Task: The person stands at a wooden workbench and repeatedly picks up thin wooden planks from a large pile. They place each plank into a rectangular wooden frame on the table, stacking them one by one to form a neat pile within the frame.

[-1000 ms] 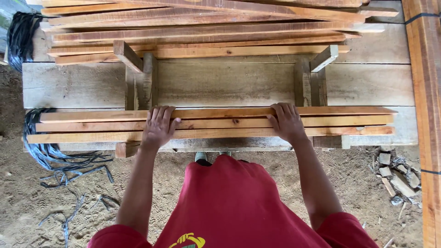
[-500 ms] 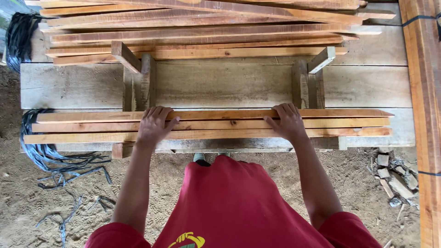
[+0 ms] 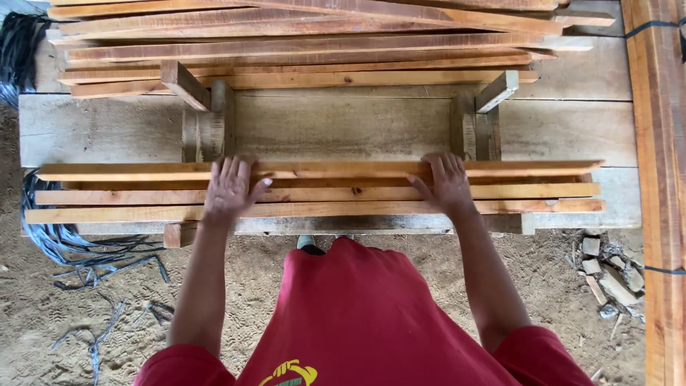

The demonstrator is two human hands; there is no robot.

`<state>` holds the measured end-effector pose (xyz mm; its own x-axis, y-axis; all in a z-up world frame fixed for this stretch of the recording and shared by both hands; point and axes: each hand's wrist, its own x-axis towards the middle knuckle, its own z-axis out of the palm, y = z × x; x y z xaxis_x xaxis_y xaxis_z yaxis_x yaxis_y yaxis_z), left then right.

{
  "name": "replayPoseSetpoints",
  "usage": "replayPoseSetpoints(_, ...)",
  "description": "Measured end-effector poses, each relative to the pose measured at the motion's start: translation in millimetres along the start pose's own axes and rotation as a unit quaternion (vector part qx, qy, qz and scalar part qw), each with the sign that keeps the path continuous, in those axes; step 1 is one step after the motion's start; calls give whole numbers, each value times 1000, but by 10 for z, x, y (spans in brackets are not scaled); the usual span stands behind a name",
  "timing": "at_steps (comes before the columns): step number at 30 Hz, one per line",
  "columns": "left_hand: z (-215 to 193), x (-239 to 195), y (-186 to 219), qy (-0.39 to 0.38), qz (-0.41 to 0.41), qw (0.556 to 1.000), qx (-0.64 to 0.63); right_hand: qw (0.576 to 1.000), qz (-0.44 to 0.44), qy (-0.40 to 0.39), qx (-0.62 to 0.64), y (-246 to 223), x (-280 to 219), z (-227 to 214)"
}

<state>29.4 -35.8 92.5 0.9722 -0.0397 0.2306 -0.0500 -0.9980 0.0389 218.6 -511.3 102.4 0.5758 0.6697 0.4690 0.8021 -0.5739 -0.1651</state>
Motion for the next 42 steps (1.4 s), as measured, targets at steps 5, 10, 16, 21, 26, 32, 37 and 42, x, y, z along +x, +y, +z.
replayPoseSetpoints(5, 526, -294, -140, 58, 18, 997, -43, 1000, 0, -8, -8, -40, -179, 101)
replayPoseSetpoints(10, 16, -105, -14, 31, 24, 995, -90, 999, -2, -38, 29, -55, -75, -11)
replayPoseSetpoints(16, 94, 216, -161, 58, 60, 996, -19, 998, 0, -63, 17, 138, 136, 91)
replayPoseSetpoints(21, 595, 407, -334, -11, 9, 999, -52, 976, 83, -199, -36, 288, 287, 353)
replayPoseSetpoints(26, 955, 300, -434, -73, -13, 994, -86, 953, 160, -257, 12, 150, 336, 273)
replayPoseSetpoints(32, 494, 151, -313, -58, 4, 993, -98, 897, 265, -336, 111, -226, 477, -262)
replayPoseSetpoints(37, -24, 70, -250, -198, -82, 961, -172, 859, 265, -417, 136, -229, 534, -258)
replayPoseSetpoints(42, -114, 215, -220, -246, -94, 938, -225, 854, 255, -418, 178, -100, 588, -172)
